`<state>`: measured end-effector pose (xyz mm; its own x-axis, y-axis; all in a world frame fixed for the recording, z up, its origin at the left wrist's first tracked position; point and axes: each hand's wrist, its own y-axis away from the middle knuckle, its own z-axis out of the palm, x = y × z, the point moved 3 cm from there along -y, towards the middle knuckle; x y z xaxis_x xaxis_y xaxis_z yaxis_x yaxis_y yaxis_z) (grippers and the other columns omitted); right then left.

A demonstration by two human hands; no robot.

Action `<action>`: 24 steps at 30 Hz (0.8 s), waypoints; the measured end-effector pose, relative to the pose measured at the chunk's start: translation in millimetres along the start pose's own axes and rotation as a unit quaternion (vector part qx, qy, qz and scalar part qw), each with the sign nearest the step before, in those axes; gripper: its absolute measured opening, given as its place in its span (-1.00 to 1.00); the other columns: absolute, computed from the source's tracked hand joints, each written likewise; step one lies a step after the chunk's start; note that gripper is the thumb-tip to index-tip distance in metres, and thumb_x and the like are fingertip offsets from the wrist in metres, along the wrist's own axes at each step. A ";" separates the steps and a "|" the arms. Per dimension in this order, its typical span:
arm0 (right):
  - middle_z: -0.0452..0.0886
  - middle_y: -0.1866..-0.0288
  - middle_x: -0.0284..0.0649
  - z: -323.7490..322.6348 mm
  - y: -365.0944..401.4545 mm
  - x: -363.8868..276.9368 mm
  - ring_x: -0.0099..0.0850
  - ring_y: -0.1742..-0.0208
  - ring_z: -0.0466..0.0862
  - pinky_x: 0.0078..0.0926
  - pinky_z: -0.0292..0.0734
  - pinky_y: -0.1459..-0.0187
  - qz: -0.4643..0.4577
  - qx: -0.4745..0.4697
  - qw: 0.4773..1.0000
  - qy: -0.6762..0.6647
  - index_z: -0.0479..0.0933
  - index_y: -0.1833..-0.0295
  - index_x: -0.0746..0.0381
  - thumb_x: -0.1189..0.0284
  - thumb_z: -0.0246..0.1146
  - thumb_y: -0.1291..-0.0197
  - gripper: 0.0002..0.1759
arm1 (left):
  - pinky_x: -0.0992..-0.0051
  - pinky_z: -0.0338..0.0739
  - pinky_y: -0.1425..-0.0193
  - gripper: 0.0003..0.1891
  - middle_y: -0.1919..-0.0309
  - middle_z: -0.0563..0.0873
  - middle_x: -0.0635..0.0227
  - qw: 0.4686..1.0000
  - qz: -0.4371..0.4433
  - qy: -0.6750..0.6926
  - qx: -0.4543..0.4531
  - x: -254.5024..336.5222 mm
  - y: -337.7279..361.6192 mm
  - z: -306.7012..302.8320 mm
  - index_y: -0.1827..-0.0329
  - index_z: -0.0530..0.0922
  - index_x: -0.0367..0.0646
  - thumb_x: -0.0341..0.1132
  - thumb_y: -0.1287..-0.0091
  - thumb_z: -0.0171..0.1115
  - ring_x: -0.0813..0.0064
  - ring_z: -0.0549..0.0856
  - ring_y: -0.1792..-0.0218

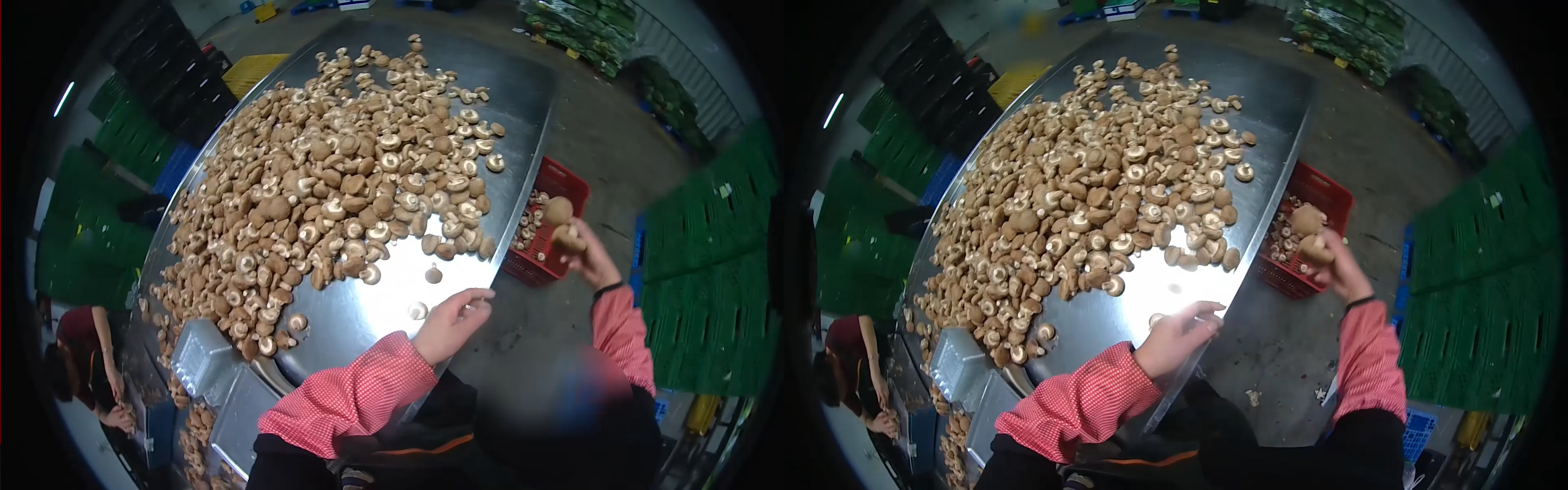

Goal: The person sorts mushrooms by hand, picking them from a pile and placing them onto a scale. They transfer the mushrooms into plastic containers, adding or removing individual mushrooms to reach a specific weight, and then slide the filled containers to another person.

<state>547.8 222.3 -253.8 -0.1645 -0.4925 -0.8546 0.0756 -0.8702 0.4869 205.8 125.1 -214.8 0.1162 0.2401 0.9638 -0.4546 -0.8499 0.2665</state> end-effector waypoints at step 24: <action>0.50 -0.05 -0.10 626.5 52.6 133.2 -0.09 -0.10 0.51 -0.10 0.42 -0.08 -0.578 -0.322 0.483 0.574 0.43 -0.34 0.14 0.11 0.39 -0.11 -0.30 | 0.58 0.54 -0.06 -0.72 0.09 0.67 0.41 0.851 -0.018 0.112 0.513 -63.0 414.3 -107.7 -0.21 0.56 -0.22 -0.39 -0.49 0.17 0.65 0.63 0.07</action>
<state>-86.3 120.6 -229.0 0.1628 0.9649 -0.2060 0.9364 -0.2169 -0.2759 -85.0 -191.7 -166.2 -0.1094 0.2599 0.9594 0.5690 -0.7751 0.2748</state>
